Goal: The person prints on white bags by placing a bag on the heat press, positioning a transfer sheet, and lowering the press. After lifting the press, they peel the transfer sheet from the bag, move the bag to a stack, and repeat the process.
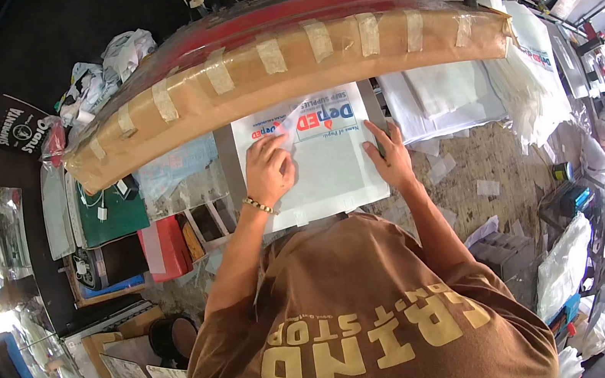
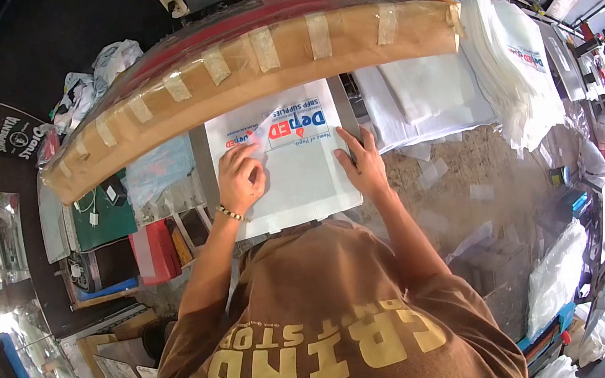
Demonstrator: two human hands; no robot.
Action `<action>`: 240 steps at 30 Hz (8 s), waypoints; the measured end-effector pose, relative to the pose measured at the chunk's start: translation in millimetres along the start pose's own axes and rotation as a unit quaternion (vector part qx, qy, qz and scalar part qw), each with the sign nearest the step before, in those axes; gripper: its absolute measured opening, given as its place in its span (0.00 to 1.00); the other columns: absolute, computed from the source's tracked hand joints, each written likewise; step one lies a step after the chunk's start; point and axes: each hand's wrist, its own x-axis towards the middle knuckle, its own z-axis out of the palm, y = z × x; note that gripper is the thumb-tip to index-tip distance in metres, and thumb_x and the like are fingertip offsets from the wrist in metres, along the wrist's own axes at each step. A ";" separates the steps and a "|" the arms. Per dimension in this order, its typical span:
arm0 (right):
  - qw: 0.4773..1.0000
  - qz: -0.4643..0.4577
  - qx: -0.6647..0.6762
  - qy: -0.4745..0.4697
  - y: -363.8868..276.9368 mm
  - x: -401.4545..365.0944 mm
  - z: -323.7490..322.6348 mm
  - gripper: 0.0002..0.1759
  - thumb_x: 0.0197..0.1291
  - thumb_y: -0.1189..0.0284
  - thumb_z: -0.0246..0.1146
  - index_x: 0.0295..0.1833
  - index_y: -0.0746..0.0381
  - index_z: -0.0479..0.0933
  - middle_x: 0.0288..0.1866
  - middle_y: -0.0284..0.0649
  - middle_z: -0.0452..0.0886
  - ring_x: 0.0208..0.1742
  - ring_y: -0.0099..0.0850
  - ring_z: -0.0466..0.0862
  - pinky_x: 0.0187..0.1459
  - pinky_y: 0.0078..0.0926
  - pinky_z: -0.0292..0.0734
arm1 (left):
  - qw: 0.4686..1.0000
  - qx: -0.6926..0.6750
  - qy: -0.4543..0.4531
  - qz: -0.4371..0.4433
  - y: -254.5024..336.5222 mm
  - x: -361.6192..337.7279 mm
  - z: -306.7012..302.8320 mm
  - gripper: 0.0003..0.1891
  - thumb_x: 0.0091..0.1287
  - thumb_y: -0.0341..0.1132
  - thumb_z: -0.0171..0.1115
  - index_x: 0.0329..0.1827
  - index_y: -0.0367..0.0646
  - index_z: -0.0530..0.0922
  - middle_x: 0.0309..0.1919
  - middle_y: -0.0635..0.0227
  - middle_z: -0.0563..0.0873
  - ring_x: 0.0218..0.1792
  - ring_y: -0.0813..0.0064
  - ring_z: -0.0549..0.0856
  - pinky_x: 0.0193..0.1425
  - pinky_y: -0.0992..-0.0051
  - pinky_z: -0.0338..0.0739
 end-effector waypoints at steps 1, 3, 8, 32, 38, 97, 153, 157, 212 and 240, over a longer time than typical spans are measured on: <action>1.000 -0.002 -0.007 0.002 1.6 -0.3 0.6 0.28 0.69 0.58 0.64 0.74 0.46 0.73 0.75 0.63 0.63 0.70 0.59 0.73 0.65 0.48 0.74 | 1.000 -0.008 -0.003 -0.001 2.7 0.0 0.9 0.06 0.51 0.27 0.67 0.30 0.43 0.78 0.54 0.66 0.87 0.57 0.57 0.82 0.61 0.57 0.74; 1.000 0.002 -0.004 0.000 1.7 -1.3 -0.1 0.28 0.69 0.58 0.64 0.74 0.45 0.72 0.75 0.63 0.63 0.70 0.59 0.73 0.65 0.48 0.75 | 1.000 -0.019 -0.007 -0.003 7.3 -2.5 3.1 0.06 0.50 0.26 0.67 0.30 0.43 0.78 0.54 0.66 0.87 0.57 0.57 0.81 0.62 0.57 0.74; 0.999 0.033 0.008 -0.014 -6.8 -0.9 -5.3 0.28 0.69 0.58 0.64 0.74 0.44 0.72 0.75 0.62 0.63 0.69 0.60 0.74 0.64 0.48 0.76 | 0.999 -0.038 -0.018 0.004 20.2 -5.9 7.2 0.06 0.50 0.25 0.66 0.29 0.43 0.77 0.52 0.65 0.88 0.56 0.58 0.82 0.60 0.58 0.74; 0.999 0.011 0.042 -0.003 -1.7 -1.8 -3.2 0.29 0.69 0.60 0.64 0.74 0.45 0.72 0.73 0.64 0.64 0.68 0.63 0.73 0.64 0.50 0.75 | 0.989 -0.118 -0.071 0.050 58.8 -10.2 12.4 0.08 0.47 0.24 0.64 0.30 0.43 0.77 0.48 0.70 0.87 0.52 0.62 0.83 0.57 0.60 0.75; 0.999 0.016 0.027 -0.001 -4.2 -2.8 -4.5 0.28 0.69 0.60 0.64 0.74 0.44 0.71 0.73 0.65 0.64 0.67 0.63 0.73 0.64 0.50 0.74 | 0.982 -0.154 -0.096 0.045 64.6 -17.8 15.4 0.09 0.45 0.25 0.64 0.30 0.43 0.77 0.46 0.69 0.87 0.50 0.61 0.83 0.59 0.59 0.75; 0.903 -0.056 -0.383 -0.187 310.5 341.9 -2.6 0.32 0.69 0.46 0.52 0.51 0.67 0.81 0.51 0.55 0.85 0.50 0.54 0.87 0.51 0.62 0.82 | 0.149 0.491 0.570 -0.642 555.3 -402.0 -170.3 0.28 0.67 0.41 0.70 0.61 0.28 0.72 0.51 0.49 0.85 0.44 0.62 0.86 0.49 0.64 0.81; 0.760 0.204 0.583 -0.202 18.7 -91.8 -35.7 0.51 0.57 0.44 0.73 0.75 0.67 0.62 0.64 0.42 0.79 0.60 0.33 0.80 0.58 0.37 0.78 | 0.880 -0.193 0.052 -0.430 -87.9 16.2 22.9 0.17 0.67 0.37 0.71 0.47 0.28 0.82 0.40 0.58 0.90 0.40 0.71 0.86 0.46 0.68 0.79; 0.742 0.069 0.618 -0.251 -8.4 -92.2 -46.2 0.52 0.56 0.59 0.78 0.80 0.64 0.58 0.65 0.42 0.78 0.62 0.32 0.80 0.57 0.36 0.78 | 0.804 -0.378 0.075 -0.452 -60.4 37.4 -10.3 0.13 0.68 0.33 0.70 0.47 0.31 0.83 0.44 0.62 0.90 0.43 0.74 0.86 0.49 0.69 0.79; 0.929 -0.006 -0.338 -0.152 -92.3 11.2 23.4 0.53 0.59 0.28 0.54 0.81 0.52 0.61 0.82 0.53 0.56 0.83 0.60 0.49 0.80 0.63 0.39 | 0.922 0.117 -0.251 -0.272 -308.3 -46.5 -156.6 0.09 0.59 0.35 0.68 0.40 0.42 0.83 0.35 0.55 0.86 0.40 0.47 0.85 0.47 0.53 0.78; 0.979 -0.182 -0.075 -0.046 0.9 42.3 -8.3 0.35 0.58 0.51 0.70 0.69 0.53 0.76 0.80 0.45 0.63 0.78 0.53 0.60 0.73 0.58 0.56 | 0.990 0.090 -0.077 -0.079 51.5 36.8 52.9 0.23 0.68 0.45 0.63 0.64 0.45 0.81 0.70 0.58 0.76 0.71 0.50 0.73 0.73 0.49 0.63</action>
